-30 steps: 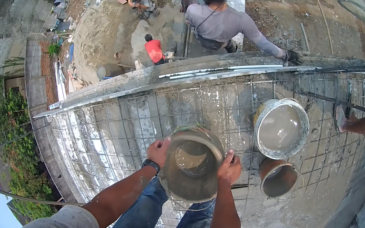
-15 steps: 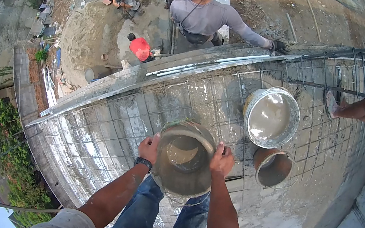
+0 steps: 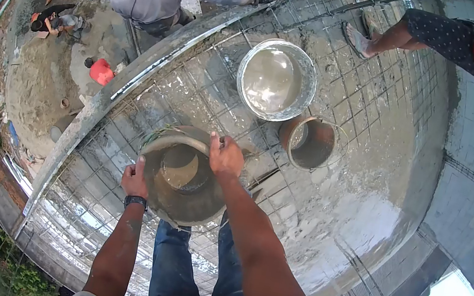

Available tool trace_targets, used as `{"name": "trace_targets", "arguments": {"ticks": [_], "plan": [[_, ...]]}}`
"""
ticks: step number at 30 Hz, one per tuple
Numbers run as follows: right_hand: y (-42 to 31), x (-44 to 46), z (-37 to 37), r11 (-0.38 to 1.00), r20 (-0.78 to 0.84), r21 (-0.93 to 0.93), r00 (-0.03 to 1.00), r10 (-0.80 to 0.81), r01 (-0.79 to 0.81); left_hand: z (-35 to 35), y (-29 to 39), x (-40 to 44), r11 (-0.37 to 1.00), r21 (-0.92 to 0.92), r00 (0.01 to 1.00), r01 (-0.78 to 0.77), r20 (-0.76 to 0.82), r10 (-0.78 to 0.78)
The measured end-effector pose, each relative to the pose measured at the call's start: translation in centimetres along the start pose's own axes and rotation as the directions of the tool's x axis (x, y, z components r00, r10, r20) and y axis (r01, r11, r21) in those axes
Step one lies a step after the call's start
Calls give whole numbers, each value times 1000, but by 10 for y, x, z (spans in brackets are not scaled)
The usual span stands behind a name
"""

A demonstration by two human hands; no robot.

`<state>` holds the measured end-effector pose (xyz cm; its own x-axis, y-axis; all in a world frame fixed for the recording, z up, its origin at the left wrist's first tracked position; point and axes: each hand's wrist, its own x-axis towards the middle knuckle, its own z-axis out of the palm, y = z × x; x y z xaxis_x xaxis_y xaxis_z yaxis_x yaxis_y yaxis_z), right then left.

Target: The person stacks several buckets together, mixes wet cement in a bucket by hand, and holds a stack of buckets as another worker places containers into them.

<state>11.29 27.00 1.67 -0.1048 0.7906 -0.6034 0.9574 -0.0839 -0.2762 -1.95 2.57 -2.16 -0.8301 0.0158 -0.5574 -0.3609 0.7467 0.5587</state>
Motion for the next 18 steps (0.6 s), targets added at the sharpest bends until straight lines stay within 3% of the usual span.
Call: {"name": "trace_targets", "arguments": {"ticks": [3, 6, 8, 11, 14, 17, 18], "plan": [[0, 2, -2, 999, 46, 34, 999, -19, 17, 0, 3, -3, 998, -45, 999, 51, 7, -51], [8, 8, 9, 993, -20, 68, 995, -97, 98, -7, 15, -4, 990, 56, 991, 130, 6, -130], [9, 11, 10, 995, 23, 69, 997, -80, 78, -6, 17, -5, 973, 146, 982, 177, 31, -184], [11, 14, 8, 996, 36, 49, 997, -71, 69, -4, 16, -5, 965, 141, 973, 222, 38, -230], [12, 12, 12, 984, -22, 90, 988, -152, 153, -4, 16, -7, 967, 125, 973, 222, 36, -228], [18, 17, 17, 974, -56, 107, 979, -194, 199, -2, 24, -11, 983, 119, 987, 138, -98, -127], [18, 18, 16, 974, -55, 103, 979, -196, 201, -2, 26, -11, 978, 125, 985, 166, -65, -159]]}}
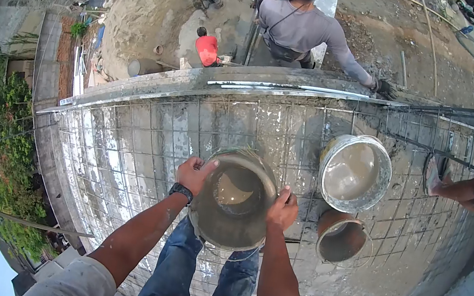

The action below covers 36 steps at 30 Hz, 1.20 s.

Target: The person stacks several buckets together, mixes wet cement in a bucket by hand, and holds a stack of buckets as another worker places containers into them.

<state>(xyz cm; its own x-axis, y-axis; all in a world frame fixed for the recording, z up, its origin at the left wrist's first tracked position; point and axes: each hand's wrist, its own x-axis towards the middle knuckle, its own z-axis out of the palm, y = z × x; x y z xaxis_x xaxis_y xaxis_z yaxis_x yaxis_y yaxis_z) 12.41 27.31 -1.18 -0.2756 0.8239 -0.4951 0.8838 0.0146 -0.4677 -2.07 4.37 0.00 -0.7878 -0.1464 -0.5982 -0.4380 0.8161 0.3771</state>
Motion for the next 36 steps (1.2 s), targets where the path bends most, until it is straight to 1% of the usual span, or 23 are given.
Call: {"name": "trace_targets", "arguments": {"ticks": [2, 3, 6, 9, 11, 19, 24, 29, 32, 36], "plan": [[2, 1, -2, 1000, 14, -24, 1000, 6, -6, -4, 3, 1, 998, 18, 996, 54, 74, -56], [-1, 1, -3, 999, 21, -35, 1000, 8, -7, -5, 4, 0, 998, 14, 995, 60, 77, -61], [-10, -2, -9, 997, 102, 8, 992, 71, -72, -13, 12, -5, 997, 8, 993, 79, 86, -79], [3, 2, 0, 1000, 13, 11, 1000, -23, 23, -18, 21, -10, 995, 10, 991, 99, 91, -100], [4, 2, 0, 999, 7, -13, 1000, -30, 30, -18, 22, -10, 995, 9, 992, 96, 87, -96], [-6, -3, -4, 999, 3, -48, 1000, 16, -16, -13, 11, -1, 998, 31, 992, 46, 113, -50], [-9, -3, -5, 999, 14, -27, 999, 33, -33, -13, 10, 1, 998, 23, 988, 61, 140, -63], [-5, -1, -3, 997, 9, -57, 999, 53, -52, -11, 8, 2, 995, 25, 983, 96, 155, -99], [-8, -2, -4, 996, 9, -77, 999, 49, -49, 2, -7, 6, 1000, -22, 999, 7, 40, -6], [-8, -3, -4, 998, 7, -66, 1000, 20, -19, -3, 0, 3, 1000, -23, 999, 14, 48, -13]]}}
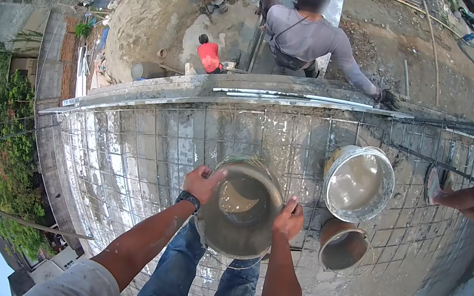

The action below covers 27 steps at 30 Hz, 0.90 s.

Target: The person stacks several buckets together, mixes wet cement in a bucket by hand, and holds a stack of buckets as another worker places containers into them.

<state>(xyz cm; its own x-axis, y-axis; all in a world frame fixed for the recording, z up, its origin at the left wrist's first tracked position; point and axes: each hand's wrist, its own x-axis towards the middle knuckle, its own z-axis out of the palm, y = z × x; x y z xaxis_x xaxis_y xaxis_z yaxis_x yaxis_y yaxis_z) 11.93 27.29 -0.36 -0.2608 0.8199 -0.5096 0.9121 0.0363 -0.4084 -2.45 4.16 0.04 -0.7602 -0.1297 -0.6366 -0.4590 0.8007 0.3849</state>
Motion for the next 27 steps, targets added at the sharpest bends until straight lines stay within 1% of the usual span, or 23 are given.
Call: {"name": "trace_targets", "arguments": {"ticks": [2, 5, 9, 12, 15, 17, 21, 27], "plan": [[-1, 0, -1, 1000, 13, 9, 1000, -1, 1, -2, 4, -2, 1000, -29, 1000, 0, 4, 0], [1, 2, 0, 1000, 10, 8, 1000, -16, 16, -6, 8, -2, 997, -14, 993, 78, 92, -76], [3, 3, 1, 1000, 20, -11, 1000, 12, -12, -14, 19, -7, 996, 8, 990, 86, 107, -86], [5, 3, 1, 1000, 12, 9, 1000, -23, 22, -13, 17, -6, 995, 10, 988, 95, 118, -96], [6, 4, 2, 1000, 9, 19, 1000, -21, 21, -13, 17, -5, 994, 1, 985, 108, 137, -107], [5, 4, 1, 1000, 26, 3, 1000, 6, -6, -14, 20, -6, 993, -2, 981, 116, 155, -114], [0, 3, -1, 999, 27, -5, 999, 31, -31, -10, 13, -4, 994, -5, 985, 112, 136, -110], [4, 5, 0, 1000, 33, 2, 999, 8, -8, -9, 11, -2, 994, -15, 985, 110, 138, -106]]}}
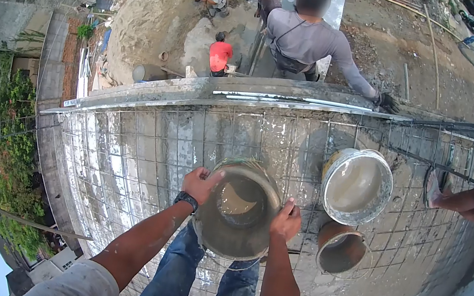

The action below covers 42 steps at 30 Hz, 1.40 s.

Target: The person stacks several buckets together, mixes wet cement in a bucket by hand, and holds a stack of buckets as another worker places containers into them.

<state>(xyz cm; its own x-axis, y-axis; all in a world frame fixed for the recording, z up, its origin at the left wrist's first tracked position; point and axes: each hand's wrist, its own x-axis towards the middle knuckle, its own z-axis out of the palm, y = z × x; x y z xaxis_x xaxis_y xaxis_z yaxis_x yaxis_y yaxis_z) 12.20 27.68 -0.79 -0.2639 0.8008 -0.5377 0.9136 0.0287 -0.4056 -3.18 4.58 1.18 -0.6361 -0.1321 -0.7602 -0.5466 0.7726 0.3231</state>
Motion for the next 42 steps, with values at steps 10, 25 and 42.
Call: {"name": "trace_targets", "arguments": {"ticks": [10, 25, 42], "plan": [[-2, -1, -1, 1000, 10, -9, 1000, 14, -14, 14, -18, 9, 990, -33, 979, -138, -155, 132], [-12, -3, -6, 999, 25, 0, 998, 51, -51, 13, -16, 8, 990, -38, 980, -139, -148, 132], [-11, -5, -7, 996, 71, 74, 996, 51, -56, 3, -6, 3, 997, -3, 994, -77, -79, 77]]}}
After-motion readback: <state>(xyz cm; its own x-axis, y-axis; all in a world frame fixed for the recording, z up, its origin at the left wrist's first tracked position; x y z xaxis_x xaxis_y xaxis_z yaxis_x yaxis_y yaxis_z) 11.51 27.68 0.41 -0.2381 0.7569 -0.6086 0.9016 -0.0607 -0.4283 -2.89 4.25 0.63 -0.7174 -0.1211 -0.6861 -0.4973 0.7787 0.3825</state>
